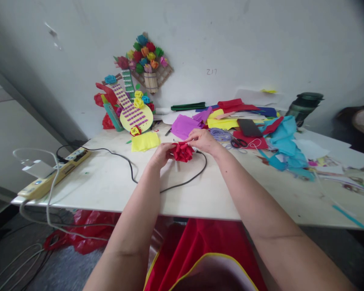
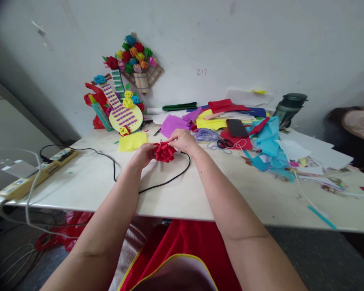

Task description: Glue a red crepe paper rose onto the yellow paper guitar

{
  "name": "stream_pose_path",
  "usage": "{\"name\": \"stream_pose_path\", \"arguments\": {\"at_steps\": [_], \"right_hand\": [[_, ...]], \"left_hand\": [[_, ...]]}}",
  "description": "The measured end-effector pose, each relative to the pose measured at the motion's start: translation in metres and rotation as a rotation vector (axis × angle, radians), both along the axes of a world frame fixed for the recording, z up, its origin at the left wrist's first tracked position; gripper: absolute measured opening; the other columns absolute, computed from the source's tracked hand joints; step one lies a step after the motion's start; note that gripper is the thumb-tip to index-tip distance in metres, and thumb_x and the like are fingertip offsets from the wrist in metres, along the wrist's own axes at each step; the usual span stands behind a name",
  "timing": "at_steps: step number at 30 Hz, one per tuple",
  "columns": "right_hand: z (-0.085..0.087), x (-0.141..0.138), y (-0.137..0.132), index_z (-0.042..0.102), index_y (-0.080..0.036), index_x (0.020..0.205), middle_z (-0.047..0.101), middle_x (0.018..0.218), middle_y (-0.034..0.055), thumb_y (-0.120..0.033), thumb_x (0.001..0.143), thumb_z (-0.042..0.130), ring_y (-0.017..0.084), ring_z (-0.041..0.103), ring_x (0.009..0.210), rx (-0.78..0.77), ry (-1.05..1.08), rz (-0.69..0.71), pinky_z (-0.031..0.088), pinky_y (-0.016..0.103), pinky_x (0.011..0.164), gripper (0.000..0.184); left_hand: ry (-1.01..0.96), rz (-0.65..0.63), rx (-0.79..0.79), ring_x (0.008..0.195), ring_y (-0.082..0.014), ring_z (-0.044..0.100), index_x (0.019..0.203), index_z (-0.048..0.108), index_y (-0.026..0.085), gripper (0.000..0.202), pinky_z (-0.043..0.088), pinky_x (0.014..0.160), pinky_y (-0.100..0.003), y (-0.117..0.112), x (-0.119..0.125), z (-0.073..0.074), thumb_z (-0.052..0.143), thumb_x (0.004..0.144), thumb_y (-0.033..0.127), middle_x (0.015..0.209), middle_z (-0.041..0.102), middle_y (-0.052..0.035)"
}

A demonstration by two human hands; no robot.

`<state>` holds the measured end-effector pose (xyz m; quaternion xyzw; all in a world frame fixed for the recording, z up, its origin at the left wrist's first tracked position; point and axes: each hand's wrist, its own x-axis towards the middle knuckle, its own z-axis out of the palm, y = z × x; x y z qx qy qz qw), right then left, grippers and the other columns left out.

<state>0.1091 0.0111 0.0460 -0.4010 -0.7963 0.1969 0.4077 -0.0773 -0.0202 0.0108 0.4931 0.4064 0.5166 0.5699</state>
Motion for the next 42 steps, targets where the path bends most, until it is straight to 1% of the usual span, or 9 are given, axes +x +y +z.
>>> {"name": "stream_pose_path", "arguments": {"at_steps": [5,11,14,20,22,26,32,36,42], "right_hand": [[0.001,0.001,0.000,0.076,-0.019,0.072,0.064,0.076,0.0021,-0.012,0.062,0.070,0.012,0.058,0.072,-0.012,0.058,0.080,0.044,0.023,0.064,0.014],[-0.002,0.002,0.003,0.076,-0.018,0.072,0.062,0.075,0.0017,-0.013,0.061,0.070,0.011,0.056,0.070,-0.001,0.131,0.155,0.043,0.023,0.062,0.013],[-0.002,0.002,0.003,0.076,-0.019,0.072,0.062,0.076,0.0017,-0.014,0.061,0.071,0.011,0.056,0.070,0.003,0.125,0.166,0.042,0.022,0.061,0.013],[0.000,0.003,0.000,0.076,-0.019,0.073,0.062,0.078,0.0020,-0.016,0.063,0.070,0.010,0.054,0.067,0.027,0.077,0.187,0.041,0.022,0.058,0.012],[0.002,0.004,-0.002,0.075,-0.019,0.074,0.063,0.079,0.0020,-0.013,0.065,0.067,0.010,0.055,0.069,0.030,0.064,0.202,0.042,0.022,0.061,0.014],[0.005,0.003,-0.005,0.075,-0.018,0.071,0.065,0.081,0.0036,-0.010,0.069,0.062,0.013,0.059,0.077,0.033,0.046,0.202,0.046,0.026,0.074,0.015],[0.005,0.002,-0.005,0.074,-0.016,0.071,0.066,0.084,0.0057,-0.013,0.070,0.063,0.014,0.060,0.075,0.047,0.040,0.189,0.048,0.027,0.072,0.012],[0.008,0.003,-0.008,0.074,-0.016,0.073,0.068,0.085,0.0058,-0.008,0.070,0.059,0.015,0.062,0.081,0.037,0.027,0.214,0.048,0.029,0.079,0.018],[0.010,0.003,-0.011,0.075,-0.019,0.076,0.069,0.091,0.0040,-0.002,0.069,0.053,0.016,0.063,0.089,0.033,0.005,0.231,0.048,0.030,0.086,0.028]], "left_hand": [[-0.031,0.029,-0.011,0.047,-0.0146,0.054,0.066,0.066,0.010,0.020,0.041,0.046,-0.026,-0.001,0.003,0.001,0.058,0.057,0.026,0.055,0.061,-0.0054],[-0.080,0.046,-0.032,0.046,-0.0125,0.052,0.069,0.066,0.010,0.018,0.039,0.046,-0.024,0.001,0.004,-0.002,0.057,0.061,0.023,0.055,0.060,-0.0041],[-0.109,0.042,-0.053,0.048,-0.0129,0.053,0.068,0.066,0.009,0.017,0.040,0.048,-0.024,0.002,0.004,-0.002,0.058,0.061,0.022,0.057,0.061,-0.0047],[-0.139,0.066,-0.104,0.049,-0.0130,0.054,0.064,0.065,0.009,0.012,0.041,0.050,-0.024,-0.001,0.007,0.003,0.058,0.060,0.018,0.057,0.062,-0.0053],[-0.154,0.052,-0.104,0.051,-0.0131,0.056,0.065,0.065,0.009,0.012,0.041,0.051,-0.024,-0.002,0.007,0.003,0.058,0.060,0.018,0.059,0.063,-0.0056],[-0.189,0.024,-0.108,0.051,-0.0128,0.056,0.068,0.066,0.009,0.014,0.042,0.051,-0.024,0.000,0.006,0.002,0.059,0.060,0.018,0.061,0.064,-0.0053],[-0.217,0.030,-0.115,0.053,-0.0126,0.057,0.069,0.066,0.009,0.014,0.044,0.052,-0.023,0.002,0.004,-0.001,0.061,0.060,0.019,0.062,0.065,-0.0049],[-0.238,0.025,-0.120,0.054,-0.0129,0.058,0.069,0.063,0.010,0.012,0.045,0.052,-0.023,0.001,0.004,-0.001,0.059,0.062,0.018,0.064,0.064,-0.0048],[-0.278,0.070,-0.167,0.057,-0.0140,0.059,0.071,0.060,0.010,0.012,0.048,0.056,-0.026,-0.001,0.005,0.001,0.053,0.064,0.016,0.064,0.062,-0.0043]]}}
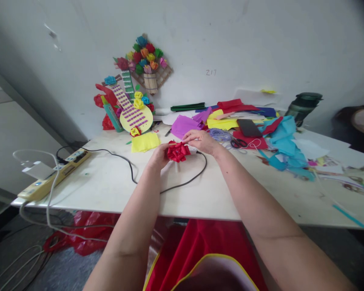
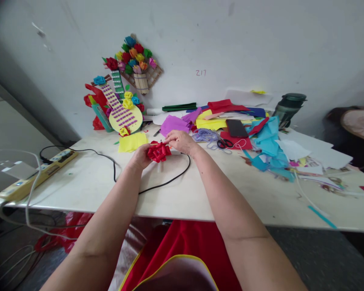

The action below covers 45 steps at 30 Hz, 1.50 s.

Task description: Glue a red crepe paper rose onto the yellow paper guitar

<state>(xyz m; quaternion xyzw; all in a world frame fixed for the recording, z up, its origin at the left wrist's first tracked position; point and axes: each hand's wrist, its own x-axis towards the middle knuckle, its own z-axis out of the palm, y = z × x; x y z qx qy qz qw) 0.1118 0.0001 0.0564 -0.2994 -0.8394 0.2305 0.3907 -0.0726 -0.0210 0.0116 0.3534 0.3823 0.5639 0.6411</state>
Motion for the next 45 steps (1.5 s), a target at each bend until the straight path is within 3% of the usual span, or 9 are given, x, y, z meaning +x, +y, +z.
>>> {"name": "stream_pose_path", "arguments": {"at_steps": [9,16,25,33,45], "right_hand": [[-0.007,-0.001,0.005,0.074,-0.020,0.090,0.066,0.111,0.0073,-0.007,0.078,0.052,0.017,0.059,0.107,0.121,0.023,0.069,0.043,0.034,0.097,0.029],[-0.009,-0.001,0.006,0.073,-0.025,0.096,0.066,0.115,0.0051,-0.012,0.082,0.052,0.017,0.059,0.108,0.258,-0.020,0.048,0.043,0.037,0.097,0.029],[-0.020,-0.001,0.018,0.065,-0.023,0.114,0.063,0.120,0.0077,-0.015,0.085,0.047,0.019,0.059,0.110,0.387,-0.124,0.014,0.044,0.041,0.097,0.035],[-0.019,0.006,0.020,0.066,-0.025,0.112,0.062,0.122,0.0074,-0.021,0.087,0.049,0.020,0.058,0.107,0.422,-0.139,0.007,0.045,0.042,0.094,0.031],[-0.015,0.015,0.021,0.071,-0.026,0.102,0.065,0.118,0.0046,-0.021,0.085,0.053,0.020,0.058,0.096,0.438,-0.161,-0.036,0.048,0.041,0.089,0.025]], "left_hand": [[-0.077,0.029,0.037,0.057,-0.0127,0.059,0.073,0.059,0.013,0.011,0.047,0.054,-0.023,-0.001,-0.002,0.002,0.055,0.063,0.017,0.064,0.062,-0.0020],[-0.051,0.109,0.124,0.058,-0.0131,0.059,0.071,0.060,0.014,0.011,0.047,0.056,-0.024,-0.003,-0.001,0.004,0.054,0.063,0.019,0.065,0.063,-0.0019],[-0.004,0.147,0.200,0.052,-0.0113,0.054,0.069,0.059,0.013,0.011,0.041,0.051,-0.023,0.003,-0.006,-0.003,0.057,0.062,0.022,0.059,0.059,-0.0001],[-0.025,0.200,0.246,0.049,-0.0097,0.051,0.062,0.052,0.016,0.010,0.039,0.049,-0.022,0.001,-0.007,-0.003,0.058,0.062,0.023,0.054,0.054,0.0023],[0.000,0.192,0.303,0.049,-0.0124,0.056,0.065,0.057,0.014,0.016,0.043,0.047,-0.023,0.004,-0.012,-0.006,0.061,0.064,0.029,0.056,0.060,-0.0009]]}}
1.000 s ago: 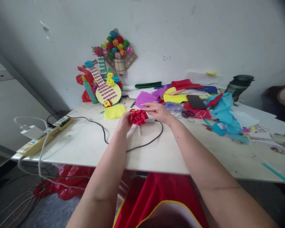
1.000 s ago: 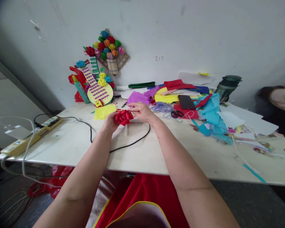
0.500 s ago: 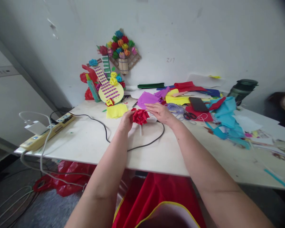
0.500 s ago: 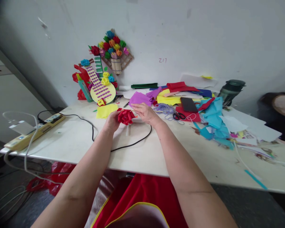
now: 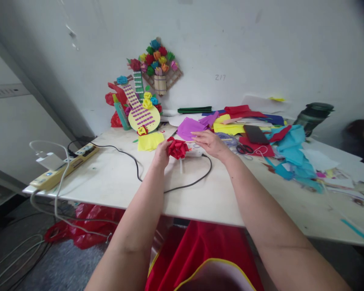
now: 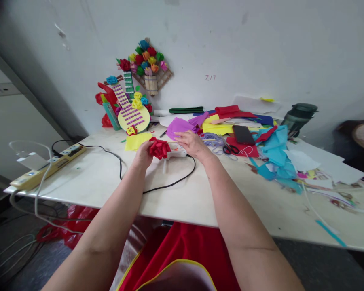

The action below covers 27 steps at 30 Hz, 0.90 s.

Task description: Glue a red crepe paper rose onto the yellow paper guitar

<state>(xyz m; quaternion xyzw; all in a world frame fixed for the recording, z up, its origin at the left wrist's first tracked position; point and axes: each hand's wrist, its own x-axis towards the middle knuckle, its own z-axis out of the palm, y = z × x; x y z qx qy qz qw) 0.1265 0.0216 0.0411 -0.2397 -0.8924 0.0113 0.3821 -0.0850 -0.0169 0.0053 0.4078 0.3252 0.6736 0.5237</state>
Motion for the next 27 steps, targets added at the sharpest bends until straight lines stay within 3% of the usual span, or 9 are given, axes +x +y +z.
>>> {"name": "stream_pose_path", "arguments": {"at_steps": [10,20,27], "right_hand": [[-0.0011,0.0018,0.0015,0.072,-0.024,0.100,0.065,0.118,0.0075,-0.022,0.085,0.054,0.021,0.058,0.099,0.021,0.003,0.000,0.047,0.042,0.090,0.024],[-0.0044,0.0046,0.0065,0.072,-0.023,0.099,0.064,0.119,0.0072,-0.020,0.084,0.056,0.021,0.059,0.099,0.080,-0.018,-0.032,0.048,0.041,0.090,0.023],[-0.0055,0.0019,0.0062,0.073,-0.022,0.096,0.065,0.116,0.0081,-0.019,0.083,0.057,0.021,0.060,0.099,0.103,-0.038,-0.038,0.048,0.041,0.090,0.021]], "left_hand": [[0.062,0.013,0.013,0.059,-0.0137,0.060,0.070,0.059,0.013,0.018,0.045,0.054,-0.023,-0.0002,-0.0014,-0.0003,0.059,0.065,0.031,0.064,0.062,-0.0028],[0.055,-0.010,0.019,0.045,-0.0131,0.055,0.065,0.060,0.013,0.019,0.039,0.040,-0.022,-0.0048,-0.0003,0.0038,0.059,0.064,0.032,0.055,0.062,-0.0024],[-0.010,0.026,-0.010,0.062,-0.0139,0.064,0.072,0.065,0.012,0.015,0.047,0.054,-0.020,-0.0037,0.0009,0.0051,0.059,0.065,0.024,0.070,0.069,-0.0061]]}}
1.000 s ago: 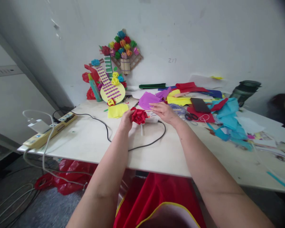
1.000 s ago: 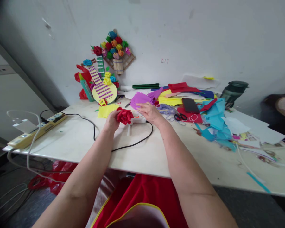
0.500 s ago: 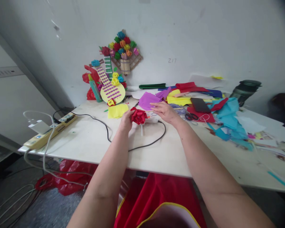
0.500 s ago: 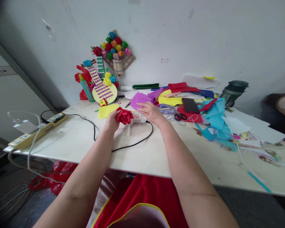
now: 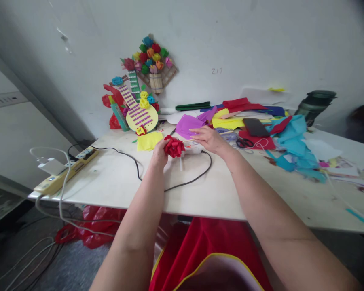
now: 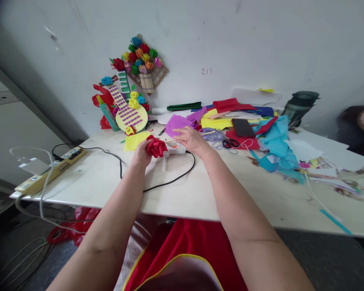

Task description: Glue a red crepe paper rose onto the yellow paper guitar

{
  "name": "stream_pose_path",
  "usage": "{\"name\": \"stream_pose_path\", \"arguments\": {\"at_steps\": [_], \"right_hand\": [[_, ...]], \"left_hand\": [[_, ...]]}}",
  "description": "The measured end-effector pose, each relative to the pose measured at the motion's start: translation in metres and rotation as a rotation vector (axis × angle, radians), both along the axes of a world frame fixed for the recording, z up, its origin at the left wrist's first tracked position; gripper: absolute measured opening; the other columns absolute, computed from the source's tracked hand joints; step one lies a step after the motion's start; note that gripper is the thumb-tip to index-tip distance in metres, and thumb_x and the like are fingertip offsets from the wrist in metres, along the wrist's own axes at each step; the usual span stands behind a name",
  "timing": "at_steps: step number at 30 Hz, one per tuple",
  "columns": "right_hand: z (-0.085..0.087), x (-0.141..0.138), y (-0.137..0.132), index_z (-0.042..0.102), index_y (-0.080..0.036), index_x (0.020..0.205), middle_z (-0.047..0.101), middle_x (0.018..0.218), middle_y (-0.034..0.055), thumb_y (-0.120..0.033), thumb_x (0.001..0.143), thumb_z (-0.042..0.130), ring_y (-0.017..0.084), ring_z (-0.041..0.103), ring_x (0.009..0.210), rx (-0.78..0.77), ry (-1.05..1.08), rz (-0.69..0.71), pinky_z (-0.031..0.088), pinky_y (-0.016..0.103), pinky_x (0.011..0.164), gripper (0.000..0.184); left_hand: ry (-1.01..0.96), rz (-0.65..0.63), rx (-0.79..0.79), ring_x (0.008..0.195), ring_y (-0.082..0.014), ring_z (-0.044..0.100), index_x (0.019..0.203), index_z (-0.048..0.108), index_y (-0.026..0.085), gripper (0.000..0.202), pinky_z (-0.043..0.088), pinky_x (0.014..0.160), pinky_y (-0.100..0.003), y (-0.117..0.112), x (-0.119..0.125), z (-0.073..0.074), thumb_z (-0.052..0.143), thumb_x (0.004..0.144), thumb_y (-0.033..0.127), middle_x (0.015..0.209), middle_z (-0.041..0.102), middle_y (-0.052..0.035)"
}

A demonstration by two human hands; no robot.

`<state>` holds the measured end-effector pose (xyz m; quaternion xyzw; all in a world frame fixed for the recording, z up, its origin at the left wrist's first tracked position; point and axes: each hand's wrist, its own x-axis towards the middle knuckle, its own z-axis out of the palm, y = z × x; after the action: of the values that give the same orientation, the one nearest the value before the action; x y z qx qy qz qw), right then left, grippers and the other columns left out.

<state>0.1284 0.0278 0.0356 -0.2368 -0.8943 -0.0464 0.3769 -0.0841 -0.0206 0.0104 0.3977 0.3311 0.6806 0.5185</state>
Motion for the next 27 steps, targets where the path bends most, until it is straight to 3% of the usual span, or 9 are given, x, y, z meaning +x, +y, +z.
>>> {"name": "stream_pose_path", "arguments": {"at_steps": [27], "right_hand": [[0.0022,-0.0046,-0.0064,0.073,-0.021,0.095,0.064,0.119,0.0067,-0.016,0.083,0.056,0.023,0.058,0.106,0.008,-0.072,-0.043,0.048,0.043,0.094,0.021]], "left_hand": [[-0.012,-0.025,-0.025,0.066,-0.0152,0.065,0.075,0.067,0.012,0.016,0.050,0.060,-0.022,0.0054,-0.0016,-0.0057,0.059,0.067,0.024,0.071,0.070,-0.0064]]}}
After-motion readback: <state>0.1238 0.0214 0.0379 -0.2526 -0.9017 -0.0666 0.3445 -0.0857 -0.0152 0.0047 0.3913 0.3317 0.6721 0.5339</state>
